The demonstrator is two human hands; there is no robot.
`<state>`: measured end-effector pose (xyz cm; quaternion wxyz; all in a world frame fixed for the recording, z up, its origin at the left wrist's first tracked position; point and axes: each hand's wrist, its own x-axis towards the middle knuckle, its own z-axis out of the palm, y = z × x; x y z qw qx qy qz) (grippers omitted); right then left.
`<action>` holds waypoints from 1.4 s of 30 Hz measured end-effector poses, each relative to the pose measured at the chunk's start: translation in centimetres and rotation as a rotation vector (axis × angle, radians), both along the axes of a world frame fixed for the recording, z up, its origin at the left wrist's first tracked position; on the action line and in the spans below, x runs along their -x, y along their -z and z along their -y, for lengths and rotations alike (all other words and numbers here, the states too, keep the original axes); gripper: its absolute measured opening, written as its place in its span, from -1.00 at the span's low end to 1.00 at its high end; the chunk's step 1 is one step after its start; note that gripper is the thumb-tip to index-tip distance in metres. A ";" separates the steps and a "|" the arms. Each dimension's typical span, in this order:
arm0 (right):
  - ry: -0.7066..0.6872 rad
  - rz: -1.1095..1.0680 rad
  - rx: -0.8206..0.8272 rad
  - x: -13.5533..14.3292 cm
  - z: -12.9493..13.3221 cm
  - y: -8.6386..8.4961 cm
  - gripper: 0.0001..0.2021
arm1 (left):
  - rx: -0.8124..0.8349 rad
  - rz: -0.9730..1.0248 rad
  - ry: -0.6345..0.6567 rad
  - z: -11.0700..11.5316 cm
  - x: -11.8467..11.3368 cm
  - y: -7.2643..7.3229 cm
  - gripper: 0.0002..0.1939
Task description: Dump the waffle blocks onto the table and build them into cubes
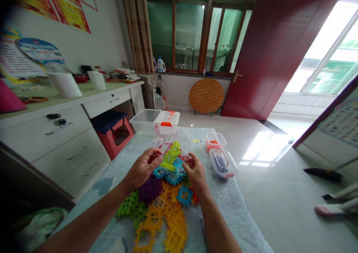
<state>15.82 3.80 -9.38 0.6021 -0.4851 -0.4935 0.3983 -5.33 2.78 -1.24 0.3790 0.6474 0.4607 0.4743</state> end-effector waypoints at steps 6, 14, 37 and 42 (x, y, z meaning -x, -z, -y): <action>0.002 0.126 -0.019 0.8 -0.1 1.1 -0.57 | -0.022 0.020 -0.067 -0.7 -1.2 1.3 -0.85; -0.119 0.574 -0.194 0.6 2.0 -1.7 -0.63 | 0.042 0.008 -0.129 -2.2 -2.2 2.1 -0.67; 0.306 0.447 -0.157 0.6 2.7 -1.7 -0.91 | -0.092 -0.210 -0.321 -3.9 0.5 1.6 -0.43; 0.237 -0.022 -0.005 -0.2 3.1 -2.4 -0.79 | -0.306 -0.386 -0.279 -1.0 2.9 1.7 -0.41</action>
